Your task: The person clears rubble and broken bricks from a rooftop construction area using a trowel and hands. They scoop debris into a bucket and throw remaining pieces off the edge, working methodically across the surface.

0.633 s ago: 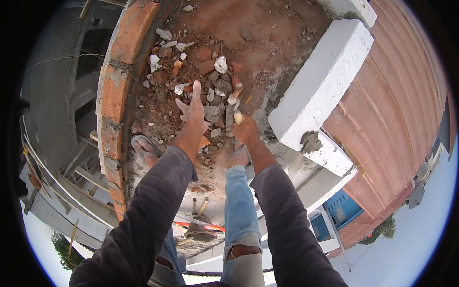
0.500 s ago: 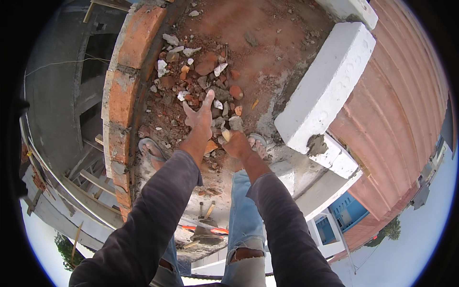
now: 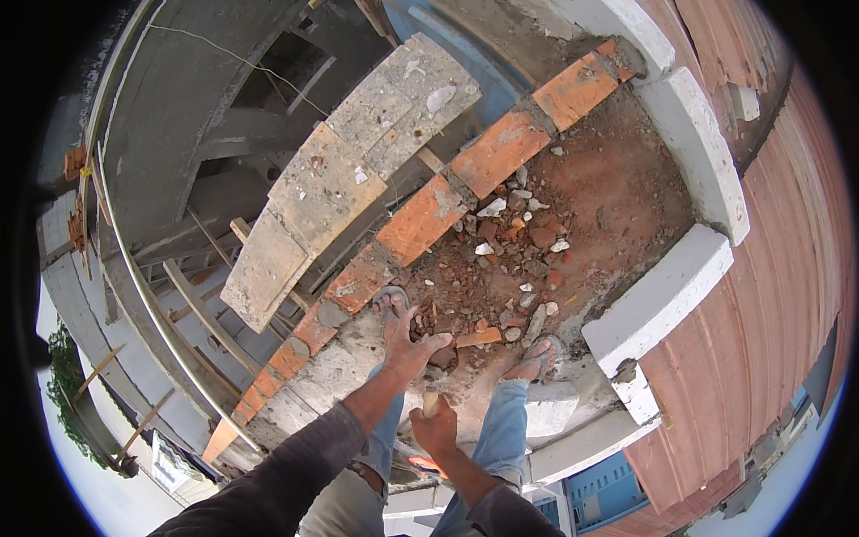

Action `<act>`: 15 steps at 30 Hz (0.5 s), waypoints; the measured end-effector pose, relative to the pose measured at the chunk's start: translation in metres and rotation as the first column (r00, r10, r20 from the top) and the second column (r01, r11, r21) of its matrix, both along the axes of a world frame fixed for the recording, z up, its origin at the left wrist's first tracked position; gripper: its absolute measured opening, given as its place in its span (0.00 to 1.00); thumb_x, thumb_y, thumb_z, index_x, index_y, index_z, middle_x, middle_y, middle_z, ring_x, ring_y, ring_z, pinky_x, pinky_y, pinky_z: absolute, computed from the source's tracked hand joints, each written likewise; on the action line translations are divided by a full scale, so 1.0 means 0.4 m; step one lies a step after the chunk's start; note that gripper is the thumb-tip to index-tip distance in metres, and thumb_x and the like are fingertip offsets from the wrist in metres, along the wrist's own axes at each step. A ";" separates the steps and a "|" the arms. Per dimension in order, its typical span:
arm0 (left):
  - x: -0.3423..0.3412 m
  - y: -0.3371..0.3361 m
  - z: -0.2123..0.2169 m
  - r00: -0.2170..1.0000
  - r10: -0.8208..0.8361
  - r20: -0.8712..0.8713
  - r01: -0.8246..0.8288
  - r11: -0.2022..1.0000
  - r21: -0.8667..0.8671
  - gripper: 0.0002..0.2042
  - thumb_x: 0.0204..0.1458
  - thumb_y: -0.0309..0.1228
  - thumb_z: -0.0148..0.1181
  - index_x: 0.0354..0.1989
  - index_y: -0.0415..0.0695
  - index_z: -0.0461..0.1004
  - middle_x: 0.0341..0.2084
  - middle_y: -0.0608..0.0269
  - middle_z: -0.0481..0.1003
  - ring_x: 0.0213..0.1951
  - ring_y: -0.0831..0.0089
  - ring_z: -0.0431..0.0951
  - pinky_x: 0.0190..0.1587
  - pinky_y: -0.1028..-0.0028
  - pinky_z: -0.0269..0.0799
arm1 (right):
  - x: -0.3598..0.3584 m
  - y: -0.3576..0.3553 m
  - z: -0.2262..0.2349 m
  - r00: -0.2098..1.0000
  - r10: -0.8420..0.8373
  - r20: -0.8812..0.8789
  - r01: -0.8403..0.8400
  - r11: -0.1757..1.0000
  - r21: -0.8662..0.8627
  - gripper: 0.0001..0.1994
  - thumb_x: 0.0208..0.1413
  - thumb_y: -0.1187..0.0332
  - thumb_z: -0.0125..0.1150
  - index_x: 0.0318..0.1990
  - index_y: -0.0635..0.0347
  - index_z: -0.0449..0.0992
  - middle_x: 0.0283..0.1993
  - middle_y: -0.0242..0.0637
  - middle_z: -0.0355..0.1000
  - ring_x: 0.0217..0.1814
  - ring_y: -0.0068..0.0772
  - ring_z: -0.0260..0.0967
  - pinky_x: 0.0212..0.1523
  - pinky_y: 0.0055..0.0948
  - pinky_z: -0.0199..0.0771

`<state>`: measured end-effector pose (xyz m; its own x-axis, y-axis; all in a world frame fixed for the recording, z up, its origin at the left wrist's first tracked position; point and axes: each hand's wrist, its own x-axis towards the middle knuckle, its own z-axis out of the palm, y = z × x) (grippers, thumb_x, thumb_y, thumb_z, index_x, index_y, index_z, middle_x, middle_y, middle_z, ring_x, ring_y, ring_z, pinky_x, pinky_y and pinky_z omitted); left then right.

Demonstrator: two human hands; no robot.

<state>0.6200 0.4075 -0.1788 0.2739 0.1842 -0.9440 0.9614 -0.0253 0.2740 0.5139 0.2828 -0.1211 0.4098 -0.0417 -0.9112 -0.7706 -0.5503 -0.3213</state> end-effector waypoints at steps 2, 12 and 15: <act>0.036 0.205 0.070 0.996 0.092 -0.015 -0.093 0.990 -0.104 0.55 0.45 0.51 0.79 0.78 0.46 0.52 0.73 0.41 0.53 0.73 0.49 0.59 0.72 0.53 0.61 | 0.044 0.199 0.096 0.999 -0.009 0.043 0.005 0.996 0.092 0.18 0.50 0.64 0.67 0.42 0.70 0.74 0.34 0.60 0.79 0.41 0.63 0.81 0.43 0.52 0.80; 0.086 1.372 0.388 0.953 0.113 0.282 -0.300 0.499 0.813 0.53 0.53 0.63 0.66 0.80 0.45 0.48 0.76 0.42 0.54 0.73 0.46 0.61 0.70 0.48 0.60 | 0.252 0.810 0.202 0.933 -0.319 0.167 0.141 0.750 0.646 0.15 0.64 0.66 0.58 0.50 0.69 0.66 0.36 0.55 0.75 0.38 0.50 0.78 0.40 0.46 0.75; -0.060 1.287 0.302 0.983 -0.017 0.184 -0.148 0.524 0.839 0.40 0.61 0.51 0.66 0.74 0.39 0.59 0.68 0.42 0.67 0.68 0.52 0.69 0.68 0.58 0.65 | 0.213 0.466 0.067 0.932 -0.245 0.268 0.100 0.882 0.461 0.16 0.63 0.71 0.58 0.56 0.66 0.67 0.38 0.40 0.74 0.39 0.29 0.72 0.39 0.35 0.74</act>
